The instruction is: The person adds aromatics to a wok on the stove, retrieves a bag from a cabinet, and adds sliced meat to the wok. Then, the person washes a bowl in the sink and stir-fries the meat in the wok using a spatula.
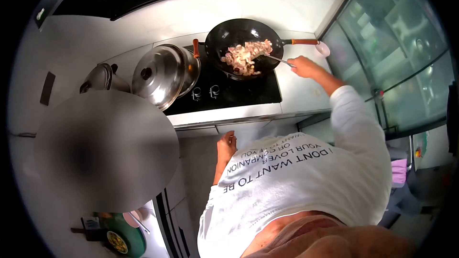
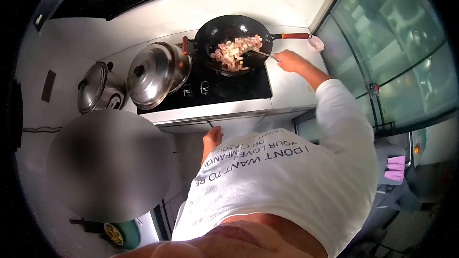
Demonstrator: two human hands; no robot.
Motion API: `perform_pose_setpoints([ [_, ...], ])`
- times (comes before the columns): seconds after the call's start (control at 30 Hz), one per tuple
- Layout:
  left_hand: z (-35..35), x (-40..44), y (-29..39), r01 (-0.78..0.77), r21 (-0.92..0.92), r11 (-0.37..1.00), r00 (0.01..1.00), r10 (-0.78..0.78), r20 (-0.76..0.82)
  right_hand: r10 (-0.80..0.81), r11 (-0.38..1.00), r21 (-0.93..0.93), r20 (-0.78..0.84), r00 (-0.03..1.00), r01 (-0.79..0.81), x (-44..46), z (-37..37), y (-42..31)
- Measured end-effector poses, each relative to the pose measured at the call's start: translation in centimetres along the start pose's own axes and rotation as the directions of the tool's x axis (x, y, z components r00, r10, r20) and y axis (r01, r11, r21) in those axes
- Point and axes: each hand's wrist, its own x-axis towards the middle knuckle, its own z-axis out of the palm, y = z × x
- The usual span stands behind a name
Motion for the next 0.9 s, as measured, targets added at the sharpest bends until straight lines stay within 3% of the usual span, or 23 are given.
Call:
perform_pose_setpoints([
  [0.03, -0.7, 0.1, 1.1, 0.020, 0.039, 0.999, 1.000, -0.021, 0.023, 0.035, 0.999, 0.002, -0.060, 0.998, -0.035, 0.7, 1.8, 0.0],
  [0.13, -2.7, 0.0, 1.0, -0.129, 0.161, 0.978, 0.990, 0.138, -0.040, 0.064, 0.992, 0.119, -0.147, 0.987, -0.047, -0.1, 4.9, 1.0],
  [0.2, -3.7, -0.7, 0.0, 0.006, 0.080, 0.997, 0.995, 0.002, -0.102, 0.074, 0.974, 0.223, -0.183, 0.980, -0.032, -2.1, 5.1, 2.0],
  [0.27, -4.4, -1.6, -1.6, 0.042, 0.095, 0.995, 0.989, -0.028, -0.143, 0.099, 0.942, 0.336, -0.225, 0.969, -0.019, -3.8, 4.2, 2.2],
  [0.37, -4.9, -2.8, -2.6, 0.099, 0.036, 0.994, 0.978, -0.091, -0.189, 0.086, 0.969, 0.244, -0.489, 0.868, 0.041, -1.7, 5.3, 4.3],
  [0.4, -4.8, -2.9, -2.9, 0.109, 0.059, 0.992, 0.981, -0.098, -0.166, 0.231, 0.907, 0.415, -0.347, 0.909, -0.072, -0.5, 5.1, 4.5],
  [0.47, -4.7, -2.7, -2.8, 0.123, 0.106, 0.987, 0.987, -0.110, -0.120, 0.436, 0.675, 0.659, 0.007, 0.900, -0.332, 2.9, 3.2, 2.2],
  [0.53, -4.2, -2.3, -3.0, 0.071, 0.142, 0.987, 0.994, -0.058, -0.092, 0.353, 0.187, 0.914, 0.279, 0.893, -0.359, 6.9, 5.4, 1.2],
  [0.6, -3.7, -1.9, -2.6, 0.037, 0.145, 0.989, 0.997, -0.028, -0.068, 0.178, -0.214, 0.858, 0.504, 0.845, -0.467, 9.3, 6.3, -1.6],
  [0.63, -3.6, -1.8, -2.2, 0.031, 0.134, 0.990, 0.998, -0.024, -0.056, -0.016, -0.435, 0.691, 0.635, 0.772, -0.577, 9.5, 6.4, -2.0],
  [0.7, -3.7, -1.9, -2.6, -0.031, 0.125, 0.992, 0.999, 0.035, -0.032, 0.071, -0.116, 0.885, 0.461, 0.885, -0.452, 5.9, 4.3, -4.4],
  [0.77, -3.9, -2.5, -3.6, 0.051, 0.096, 0.994, 0.998, -0.047, -0.046, 0.099, 0.216, 0.920, 0.313, 0.944, -0.328, 2.6, 3.2, -4.9],
  [0.83, -4.4, -3.7, -4.2, 0.093, 0.087, 0.992, 0.993, -0.086, -0.084, 0.165, 0.566, 0.796, 0.145, 0.976, -0.214, 0.3, 2.6, -3.6],
  [0.9, -5.1, -4.8, -4.9, 0.124, 0.112, 0.986, 0.985, -0.109, -0.135, 0.199, 0.867, 0.486, -0.135, 0.971, -0.110, -1.5, 2.0, -2.6],
])
